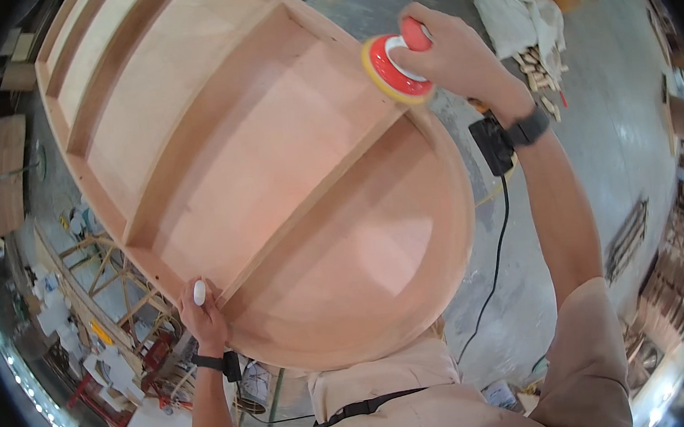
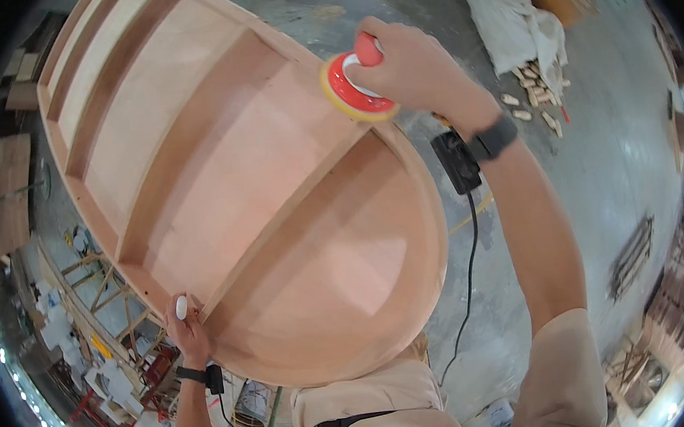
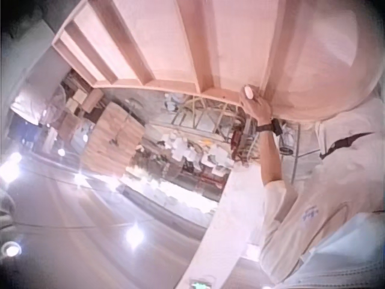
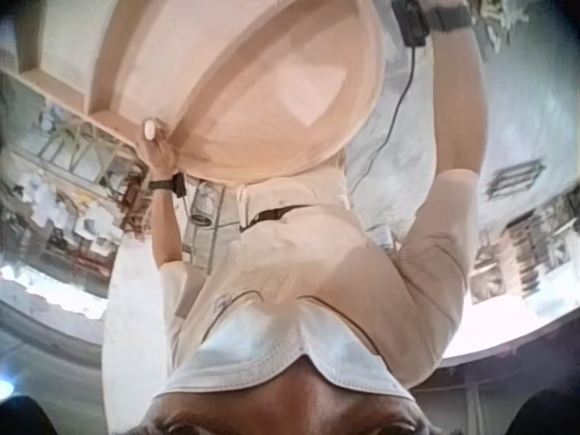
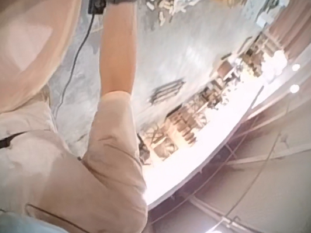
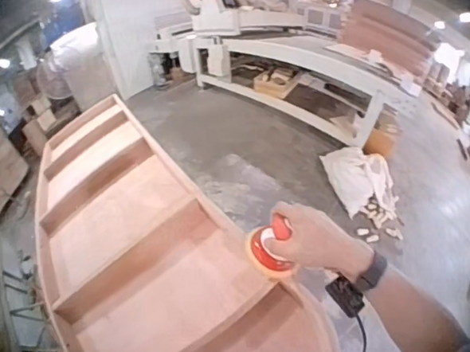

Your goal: Sanding the interior of a large curved wooden furniture piece using an electric orbital sander.

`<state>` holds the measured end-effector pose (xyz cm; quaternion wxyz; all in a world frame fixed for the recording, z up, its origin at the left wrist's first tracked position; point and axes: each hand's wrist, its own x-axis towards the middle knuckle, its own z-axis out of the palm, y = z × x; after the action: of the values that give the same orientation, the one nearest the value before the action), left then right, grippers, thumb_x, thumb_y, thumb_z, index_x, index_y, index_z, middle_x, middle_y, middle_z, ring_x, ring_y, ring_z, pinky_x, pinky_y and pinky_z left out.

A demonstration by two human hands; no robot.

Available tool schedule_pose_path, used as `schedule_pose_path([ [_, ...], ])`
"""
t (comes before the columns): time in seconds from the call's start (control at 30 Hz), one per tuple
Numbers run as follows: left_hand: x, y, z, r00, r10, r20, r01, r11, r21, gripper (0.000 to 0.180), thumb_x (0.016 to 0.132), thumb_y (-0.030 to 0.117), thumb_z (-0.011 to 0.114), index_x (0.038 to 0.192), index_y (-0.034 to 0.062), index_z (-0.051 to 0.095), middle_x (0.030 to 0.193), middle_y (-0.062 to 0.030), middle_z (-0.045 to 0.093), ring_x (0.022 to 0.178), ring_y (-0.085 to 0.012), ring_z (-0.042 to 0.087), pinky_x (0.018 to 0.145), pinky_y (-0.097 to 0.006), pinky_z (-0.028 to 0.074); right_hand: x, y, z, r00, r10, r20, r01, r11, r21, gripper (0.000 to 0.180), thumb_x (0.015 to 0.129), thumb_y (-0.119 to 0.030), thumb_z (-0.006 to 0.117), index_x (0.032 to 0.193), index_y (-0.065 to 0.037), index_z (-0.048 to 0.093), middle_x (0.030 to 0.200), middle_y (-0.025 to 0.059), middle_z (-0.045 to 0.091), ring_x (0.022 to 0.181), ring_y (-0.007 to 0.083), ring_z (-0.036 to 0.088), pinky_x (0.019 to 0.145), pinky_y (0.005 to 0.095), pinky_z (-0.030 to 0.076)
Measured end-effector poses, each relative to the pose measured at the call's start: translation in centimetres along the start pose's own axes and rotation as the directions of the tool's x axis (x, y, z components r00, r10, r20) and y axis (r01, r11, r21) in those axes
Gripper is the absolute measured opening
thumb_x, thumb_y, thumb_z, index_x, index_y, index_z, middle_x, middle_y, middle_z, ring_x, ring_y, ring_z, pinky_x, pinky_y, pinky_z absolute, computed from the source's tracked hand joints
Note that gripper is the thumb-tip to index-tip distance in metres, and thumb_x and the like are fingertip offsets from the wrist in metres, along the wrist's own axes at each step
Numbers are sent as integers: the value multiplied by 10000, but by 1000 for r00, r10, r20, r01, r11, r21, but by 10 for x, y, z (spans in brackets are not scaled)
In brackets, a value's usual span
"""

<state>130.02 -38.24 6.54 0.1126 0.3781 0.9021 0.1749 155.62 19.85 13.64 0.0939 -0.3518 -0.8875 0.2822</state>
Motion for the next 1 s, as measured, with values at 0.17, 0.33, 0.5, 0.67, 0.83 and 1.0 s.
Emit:
schedule_pose_path([
  [0.17, -5, 15, -1, 999, -5, -54, 7, 999, 32, 333, 1031, 102, 624, 1355, 23, 631, 1242, -211, 716, 1151, -441, 659, 1045, -509, 491, 38, -22, 8, 989, -145, 27, 147, 985, -90, 465, 907, -417, 715, 1219, -79, 645, 1057, 224, 728, 981, 457, 708, 867, 527, 572],
  [0.33, -5, 22, -8, 996, 56, -76, -52, 997, 57, 367, 1001, 84, 635, 1364, 30, 622, 1228, -220, 709, 1129, -456, 667, 1009, -524, 510, -27, -17, -5, 979, -197, 47, 202, 959, -199, 468, 879, -333, 766, 1266, -106, 630, 1106, 188, 641, 917, 468, 698, 831, 537, 587],
  [0.5, -4, 25, -11, 996, 43, -73, -42, 999, 8, 348, 996, 90, 647, 1342, 52, 629, 1224, -199, 711, 1105, -435, 683, 972, -513, 528, -157, -34, -21, 935, -183, 302, 289, 889, -355, 496, 793, -252, 840, 1241, -116, 677, 1157, 177, 602, 865, 413, 719, 735, 501, 607],
  [0.67, -20, 34, -8, 981, 60, -186, -72, 996, -57, 346, 1007, 71, 650, 1353, 68, 628, 1294, -182, 704, 1200, -409, 668, 1008, -501, 523, -298, -85, 0, 862, -195, 468, 353, 893, -279, 470, 749, -265, 869, 1175, -128, 725, 1182, 182, 616, 806, 375, 735, 669, 464, 615],
  [0.83, -76, 41, 6, 953, -33, -301, -55, 959, -278, 398, 1046, 54, 611, 1443, 43, 584, 1376, -188, 672, 1301, -384, 631, 1105, -480, 500, -374, -140, 29, 814, -217, 540, 354, 921, -163, 454, 750, -267, 867, 1152, -110, 729, 1174, 183, 617, 804, 364, 738, 650, 460, 609],
  [1.0, -195, 68, 4, 915, -235, -328, -18, 789, -614, 412, 1060, -5, 578, 1472, 9, 560, 1425, -206, 641, 1308, -372, 632, 1135, -435, 474, -330, -132, 31, 944, -156, 292, 213, 962, -173, 537, 825, -255, 831, 1284, -58, 636, 1202, 211, 624, 975, 451, 715, 800, 526, 595],
])
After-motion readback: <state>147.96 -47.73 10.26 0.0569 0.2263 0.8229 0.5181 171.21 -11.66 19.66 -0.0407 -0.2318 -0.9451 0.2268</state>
